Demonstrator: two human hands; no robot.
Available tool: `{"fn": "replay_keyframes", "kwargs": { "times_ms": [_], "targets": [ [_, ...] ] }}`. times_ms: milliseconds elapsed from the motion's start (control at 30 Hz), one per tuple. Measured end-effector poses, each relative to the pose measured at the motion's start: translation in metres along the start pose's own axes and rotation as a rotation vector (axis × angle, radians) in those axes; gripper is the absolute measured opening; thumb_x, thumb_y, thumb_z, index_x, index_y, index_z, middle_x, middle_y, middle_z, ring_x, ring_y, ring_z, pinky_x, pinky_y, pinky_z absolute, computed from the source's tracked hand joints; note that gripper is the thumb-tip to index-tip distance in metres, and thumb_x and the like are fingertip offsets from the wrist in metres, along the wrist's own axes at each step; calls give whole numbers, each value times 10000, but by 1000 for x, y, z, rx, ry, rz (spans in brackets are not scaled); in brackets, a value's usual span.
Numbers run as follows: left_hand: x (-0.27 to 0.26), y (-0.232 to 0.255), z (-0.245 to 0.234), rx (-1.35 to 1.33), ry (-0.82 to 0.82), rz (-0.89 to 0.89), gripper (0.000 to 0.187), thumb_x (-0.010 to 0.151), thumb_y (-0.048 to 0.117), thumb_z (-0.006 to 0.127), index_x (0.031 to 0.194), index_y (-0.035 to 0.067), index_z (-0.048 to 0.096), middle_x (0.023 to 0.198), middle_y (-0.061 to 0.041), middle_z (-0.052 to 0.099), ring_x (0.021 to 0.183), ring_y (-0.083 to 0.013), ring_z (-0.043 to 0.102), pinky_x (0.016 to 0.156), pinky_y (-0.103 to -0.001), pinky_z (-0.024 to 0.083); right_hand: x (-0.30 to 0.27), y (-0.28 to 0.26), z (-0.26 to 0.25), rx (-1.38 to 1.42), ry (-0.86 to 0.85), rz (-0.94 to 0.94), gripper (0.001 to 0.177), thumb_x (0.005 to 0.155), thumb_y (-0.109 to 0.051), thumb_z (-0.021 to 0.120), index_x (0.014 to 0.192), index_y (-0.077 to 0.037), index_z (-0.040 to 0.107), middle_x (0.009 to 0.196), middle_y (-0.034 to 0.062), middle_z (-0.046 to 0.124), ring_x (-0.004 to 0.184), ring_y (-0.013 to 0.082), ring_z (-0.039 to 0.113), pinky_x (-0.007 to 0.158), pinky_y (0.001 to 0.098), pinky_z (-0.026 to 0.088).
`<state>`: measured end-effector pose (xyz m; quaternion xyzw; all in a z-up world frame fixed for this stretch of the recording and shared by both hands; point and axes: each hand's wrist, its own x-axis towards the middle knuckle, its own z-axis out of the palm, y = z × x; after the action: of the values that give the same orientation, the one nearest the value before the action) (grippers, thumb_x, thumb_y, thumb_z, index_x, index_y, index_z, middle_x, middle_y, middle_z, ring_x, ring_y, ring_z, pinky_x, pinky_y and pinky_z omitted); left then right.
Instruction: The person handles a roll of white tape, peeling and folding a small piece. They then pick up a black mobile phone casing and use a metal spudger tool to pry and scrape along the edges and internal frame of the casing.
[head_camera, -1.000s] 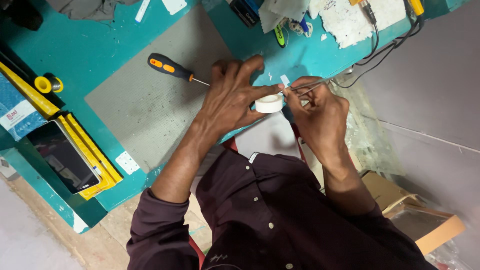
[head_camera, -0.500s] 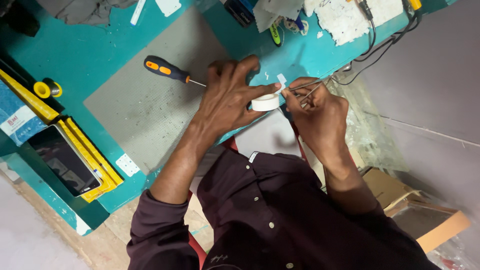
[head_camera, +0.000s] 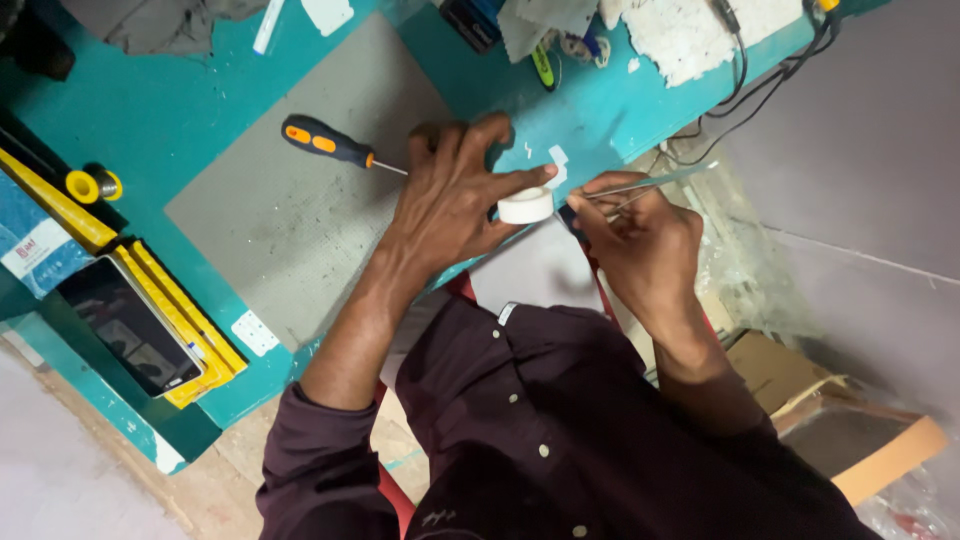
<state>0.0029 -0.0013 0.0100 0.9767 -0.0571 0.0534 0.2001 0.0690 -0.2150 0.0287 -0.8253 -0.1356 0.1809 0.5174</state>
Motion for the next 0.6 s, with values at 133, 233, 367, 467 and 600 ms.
{"fn": "replay_keyframes", "kwargs": {
  "times_ms": [133,233,367,467,600],
  "targets": [
    [-2,2,-3,-43,3,5,540,756,358,908,1276,370,764,1282,-26,528,1101,-226,541,994,-524,357,9,2,-15,-12,68,-114,360,981,-40,792,1312,12,660,940,91,773,786,121,746,598,228,568],
    [-2,1,-5,-65,21,13,538,739,298,901,1255,379,773,1248,1,552,1073,-193,561,1012,-511,359,28,1,-23,-235,50,-263,397,993,-34,798,1352,36,643,939,124,770,782,166,756,613,275,565],
    [-5,0,-2,-144,57,9,485,754,249,909,1214,343,788,1171,35,596,1051,-166,586,995,-491,358,48,-1,-19,-407,66,-227,286,969,-98,832,1180,40,695,797,151,729,652,269,709,591,379,545],
    [-8,-1,1,-240,81,-19,413,796,228,901,1186,300,785,1150,64,634,1077,-155,594,1003,-444,390,57,0,-13,-507,144,-298,269,970,-128,862,1107,45,708,793,169,695,652,334,677,596,429,529],
    [-13,-1,3,-223,169,20,353,786,208,900,1123,212,795,1091,64,687,1040,-150,610,1008,-486,351,61,-4,-8,-603,243,-480,318,928,-166,881,1114,15,697,1051,176,690,808,336,693,669,425,555]
  ]
}}
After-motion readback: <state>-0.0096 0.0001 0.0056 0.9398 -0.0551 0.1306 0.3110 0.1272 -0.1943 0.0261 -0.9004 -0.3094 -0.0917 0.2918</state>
